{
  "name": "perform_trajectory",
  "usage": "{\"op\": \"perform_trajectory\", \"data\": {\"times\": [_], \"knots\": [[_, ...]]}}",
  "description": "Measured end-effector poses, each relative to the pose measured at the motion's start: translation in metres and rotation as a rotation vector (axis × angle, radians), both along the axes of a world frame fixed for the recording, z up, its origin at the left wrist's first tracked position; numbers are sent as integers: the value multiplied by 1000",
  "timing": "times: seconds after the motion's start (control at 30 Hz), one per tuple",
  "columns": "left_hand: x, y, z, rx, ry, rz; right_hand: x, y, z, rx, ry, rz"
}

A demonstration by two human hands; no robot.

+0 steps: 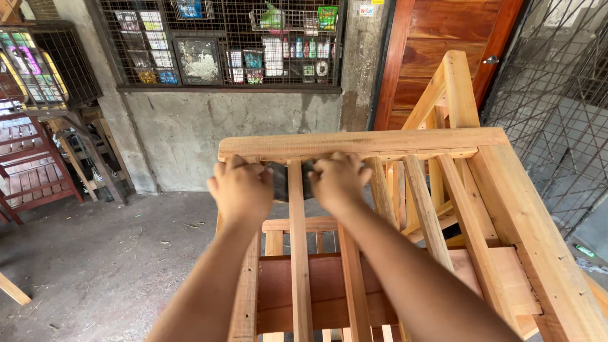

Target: The person sands a wooden chair frame with a sanding block, rubbing the horizontal rails and the vertical slats of the backrest one at a time, steadying the frame with the other hand and working across different parts of the chair.

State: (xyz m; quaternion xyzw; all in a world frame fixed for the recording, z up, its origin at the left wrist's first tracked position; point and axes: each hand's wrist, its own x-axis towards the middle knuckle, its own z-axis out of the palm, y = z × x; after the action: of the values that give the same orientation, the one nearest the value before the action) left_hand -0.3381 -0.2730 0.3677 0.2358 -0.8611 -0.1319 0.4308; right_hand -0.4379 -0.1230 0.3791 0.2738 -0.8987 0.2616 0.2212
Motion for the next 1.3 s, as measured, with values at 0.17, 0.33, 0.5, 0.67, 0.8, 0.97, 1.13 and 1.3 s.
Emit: {"op": "perform_trajectory", "data": {"times": [0.17, 0.33, 0.5, 0.67, 0.8, 0.97, 1.13, 1.3], "knots": [[-6, 2, -7, -72, 39, 23, -4, -3, -7, -178, 138, 80], [-19, 18, -7, -50, 1, -10, -14, 21, 2, -122, 25, -2], [-4, -10, 1, -30, 90, -7, -6, -7, -4, 19, 57, 56], [-18, 4, -8, -76, 75, 21, -8, -2, -5, -149, 20, 22], [-23, 12, -4, -25, 12, -24, -12, 14, -3, -174, 53, 37], [-2, -9, 8, -18, 61, -21, -5, -3, -11, -106, 238, 117], [-10, 14, -1, -50, 44, -45, -3, 10, -8, -163, 155, 102], [-4, 22, -1, -96, 78, -72, 5, 24, -10, -140, 45, 89]]}}
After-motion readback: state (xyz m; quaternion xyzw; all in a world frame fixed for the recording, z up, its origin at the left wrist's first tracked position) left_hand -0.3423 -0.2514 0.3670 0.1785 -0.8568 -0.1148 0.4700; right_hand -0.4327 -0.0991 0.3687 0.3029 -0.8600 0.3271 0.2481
